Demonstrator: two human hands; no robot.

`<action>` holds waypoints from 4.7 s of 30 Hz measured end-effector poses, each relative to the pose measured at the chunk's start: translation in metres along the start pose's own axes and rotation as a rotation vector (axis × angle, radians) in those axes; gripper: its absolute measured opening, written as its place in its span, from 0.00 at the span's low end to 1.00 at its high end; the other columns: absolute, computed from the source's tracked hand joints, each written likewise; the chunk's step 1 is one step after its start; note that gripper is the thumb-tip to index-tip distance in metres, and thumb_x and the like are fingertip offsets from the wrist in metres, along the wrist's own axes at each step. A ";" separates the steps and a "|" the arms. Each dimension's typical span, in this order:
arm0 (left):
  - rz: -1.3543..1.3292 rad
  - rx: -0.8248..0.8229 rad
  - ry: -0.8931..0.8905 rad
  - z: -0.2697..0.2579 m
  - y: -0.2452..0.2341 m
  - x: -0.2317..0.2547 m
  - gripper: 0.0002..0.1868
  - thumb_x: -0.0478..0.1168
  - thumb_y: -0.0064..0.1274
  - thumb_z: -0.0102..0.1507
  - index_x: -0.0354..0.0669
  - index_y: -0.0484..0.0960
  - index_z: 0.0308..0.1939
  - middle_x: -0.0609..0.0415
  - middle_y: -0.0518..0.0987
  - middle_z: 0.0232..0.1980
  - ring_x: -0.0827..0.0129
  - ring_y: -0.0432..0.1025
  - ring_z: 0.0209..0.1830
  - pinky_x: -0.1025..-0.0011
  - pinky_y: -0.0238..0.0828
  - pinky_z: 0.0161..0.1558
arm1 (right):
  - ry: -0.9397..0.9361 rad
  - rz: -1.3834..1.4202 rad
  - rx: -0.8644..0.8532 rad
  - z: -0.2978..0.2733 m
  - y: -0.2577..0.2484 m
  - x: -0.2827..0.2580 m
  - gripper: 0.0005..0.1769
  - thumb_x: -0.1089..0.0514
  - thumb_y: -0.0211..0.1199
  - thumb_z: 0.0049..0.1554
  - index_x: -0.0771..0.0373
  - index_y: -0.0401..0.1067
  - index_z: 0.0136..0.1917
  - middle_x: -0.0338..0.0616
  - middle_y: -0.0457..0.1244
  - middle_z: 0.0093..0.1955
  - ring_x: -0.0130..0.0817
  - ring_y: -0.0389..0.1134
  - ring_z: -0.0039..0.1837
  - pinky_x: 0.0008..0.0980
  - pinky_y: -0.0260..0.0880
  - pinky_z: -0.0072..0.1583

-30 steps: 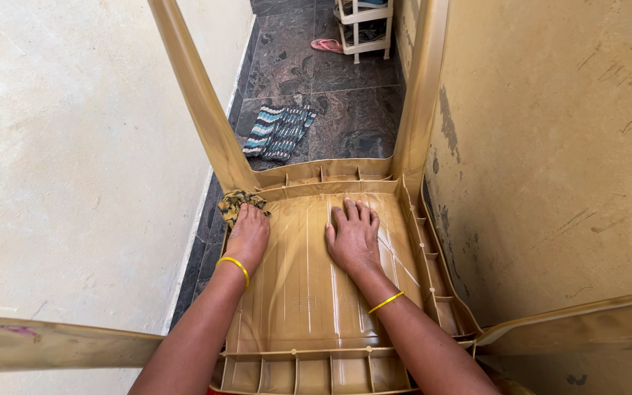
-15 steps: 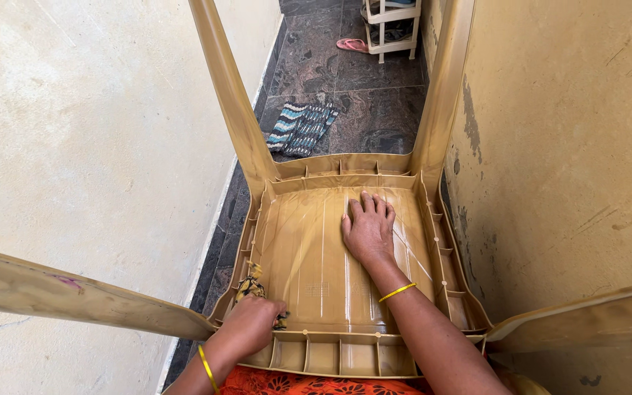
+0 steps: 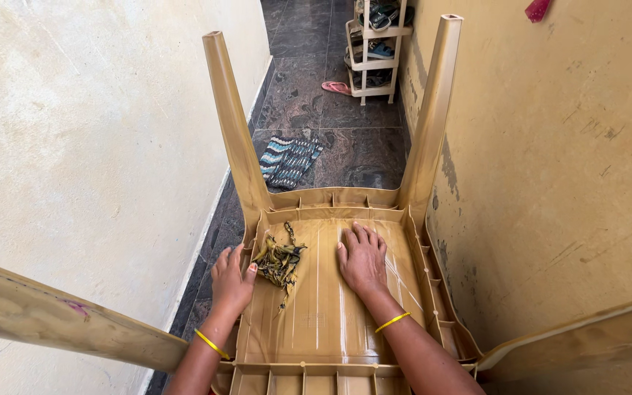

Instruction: The person cleans the underside of an overturned beige plastic chair using a patterned cloth. They wipe the seat and legs, then dip the cloth into a blue plastic jug of water to rinse it before continuing to wipe the chair's surface.

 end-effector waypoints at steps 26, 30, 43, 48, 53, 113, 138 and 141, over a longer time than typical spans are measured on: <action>0.015 -0.181 -0.257 -0.020 -0.007 0.035 0.26 0.57 0.41 0.69 0.42 0.76 0.60 0.41 0.65 0.68 0.47 0.65 0.64 0.52 0.68 0.59 | 0.043 -0.394 -0.143 0.030 0.024 0.025 0.32 0.40 0.39 0.63 0.53 0.59 0.75 0.44 0.52 0.77 0.38 0.46 0.79 0.58 0.23 0.77; 0.020 -0.182 -0.248 -0.020 -0.008 0.036 0.24 0.56 0.44 0.68 0.42 0.77 0.57 0.42 0.67 0.66 0.48 0.67 0.62 0.54 0.71 0.57 | 0.148 -0.503 -0.201 0.027 0.008 0.079 0.32 0.40 0.39 0.67 0.59 0.61 0.74 0.50 0.57 0.76 0.40 0.54 0.78 0.44 0.37 0.81; 0.021 -0.171 -0.229 -0.021 -0.011 0.040 0.24 0.55 0.49 0.67 0.40 0.76 0.57 0.40 0.67 0.66 0.46 0.67 0.63 0.55 0.72 0.57 | -0.269 -1.008 -0.789 -0.092 -0.038 0.082 0.31 0.61 0.56 0.57 0.73 0.60 0.73 0.50 0.70 0.49 0.42 0.75 0.51 0.43 0.74 0.49; 0.048 -0.214 -0.232 -0.020 -0.015 0.043 0.24 0.57 0.48 0.67 0.41 0.76 0.56 0.42 0.68 0.64 0.48 0.67 0.64 0.56 0.73 0.58 | -0.252 -0.427 -1.193 -0.091 -0.136 0.024 0.24 0.60 0.65 0.53 0.62 0.73 0.64 0.49 0.71 0.53 0.42 0.73 0.55 0.41 0.73 0.58; 0.038 -0.196 -0.215 -0.019 -0.014 0.043 0.25 0.57 0.47 0.68 0.40 0.76 0.55 0.41 0.67 0.63 0.47 0.67 0.63 0.55 0.72 0.56 | -0.005 -0.231 -0.738 -0.020 -0.190 -0.012 0.33 0.51 0.66 0.55 0.49 0.63 0.73 0.44 0.71 0.58 0.38 0.75 0.53 0.36 0.71 0.63; 0.152 -0.008 0.350 -0.023 -0.014 0.097 0.35 0.60 0.34 0.68 0.48 0.57 0.76 0.38 0.51 0.78 0.43 0.45 0.77 0.41 0.31 0.74 | 0.000 -0.556 -0.525 0.019 -0.052 0.022 0.31 0.36 0.39 0.67 0.51 0.63 0.74 0.46 0.56 0.76 0.46 0.58 0.74 0.50 0.54 0.72; -0.056 -0.106 0.386 -0.017 -0.039 0.095 0.29 0.56 0.38 0.71 0.49 0.66 0.73 0.42 0.66 0.70 0.48 0.55 0.74 0.45 0.39 0.74 | 0.012 -0.069 -1.604 -0.050 0.030 -0.025 0.06 0.60 0.65 0.51 0.65 0.75 0.40 0.43 0.68 0.33 0.29 0.67 0.32 0.29 0.63 0.32; -0.077 -0.048 0.348 -0.010 -0.047 0.082 0.28 0.55 0.37 0.71 0.48 0.67 0.72 0.44 0.68 0.69 0.50 0.56 0.73 0.46 0.42 0.74 | -0.073 0.382 -1.350 -0.046 0.021 -0.099 0.06 0.62 0.62 0.54 0.62 0.72 0.47 0.36 0.67 0.37 0.26 0.70 0.35 0.27 0.67 0.36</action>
Point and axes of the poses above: each hand's wrist, its own z-axis towards the middle knuckle, its own y-axis out of the palm, x = y × z, the point moved 2 cm from there along z, towards the middle knuckle
